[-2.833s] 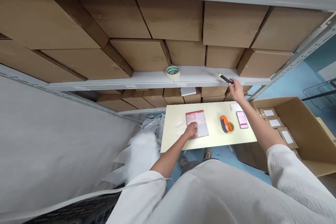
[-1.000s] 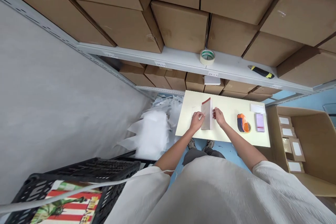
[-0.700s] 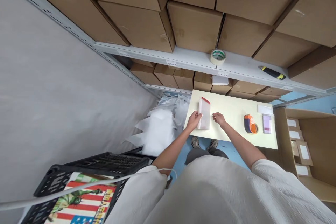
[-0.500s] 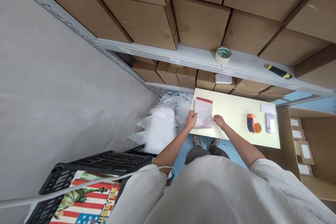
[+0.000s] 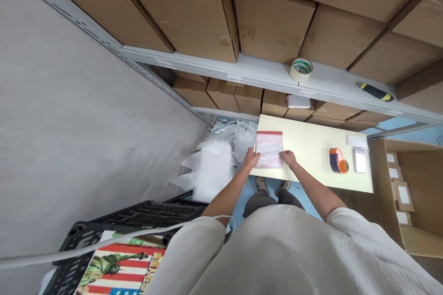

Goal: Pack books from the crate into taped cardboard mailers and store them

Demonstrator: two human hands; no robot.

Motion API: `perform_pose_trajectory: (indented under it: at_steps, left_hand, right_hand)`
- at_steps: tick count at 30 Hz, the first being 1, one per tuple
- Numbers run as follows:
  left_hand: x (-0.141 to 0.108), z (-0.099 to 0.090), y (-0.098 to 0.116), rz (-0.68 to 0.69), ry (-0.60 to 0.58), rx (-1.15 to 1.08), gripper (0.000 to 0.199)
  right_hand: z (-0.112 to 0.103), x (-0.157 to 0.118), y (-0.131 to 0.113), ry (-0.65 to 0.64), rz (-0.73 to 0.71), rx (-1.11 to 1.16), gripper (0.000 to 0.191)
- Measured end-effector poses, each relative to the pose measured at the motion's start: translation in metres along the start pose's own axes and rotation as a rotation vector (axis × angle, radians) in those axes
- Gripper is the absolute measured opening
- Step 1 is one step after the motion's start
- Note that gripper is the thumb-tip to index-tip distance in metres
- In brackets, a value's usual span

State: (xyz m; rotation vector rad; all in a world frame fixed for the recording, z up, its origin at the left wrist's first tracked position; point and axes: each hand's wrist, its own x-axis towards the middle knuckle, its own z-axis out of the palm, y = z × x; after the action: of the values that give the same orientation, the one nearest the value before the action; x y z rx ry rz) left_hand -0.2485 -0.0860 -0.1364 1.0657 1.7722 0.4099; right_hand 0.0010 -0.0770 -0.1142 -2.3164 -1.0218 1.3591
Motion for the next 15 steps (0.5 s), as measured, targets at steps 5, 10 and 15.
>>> perform_pose_trajectory:
  at_steps: [5,10,15]
  left_hand:
    - [-0.001,0.0,-0.002,-0.099,0.021,-0.031,0.051]
    - [0.006,0.003,0.002,-0.055,0.013,-0.08,0.053]
    - [0.028,0.006,0.021,0.034,0.001,-0.207,0.061]
  right_hand:
    - [0.002,-0.002,-0.004,-0.052,0.011,0.027,0.022]
    - [0.0,0.003,-0.011,-0.06,-0.065,0.096,0.024]
    - [-0.001,0.019,-0.026,0.006,-0.054,0.163,0.029]
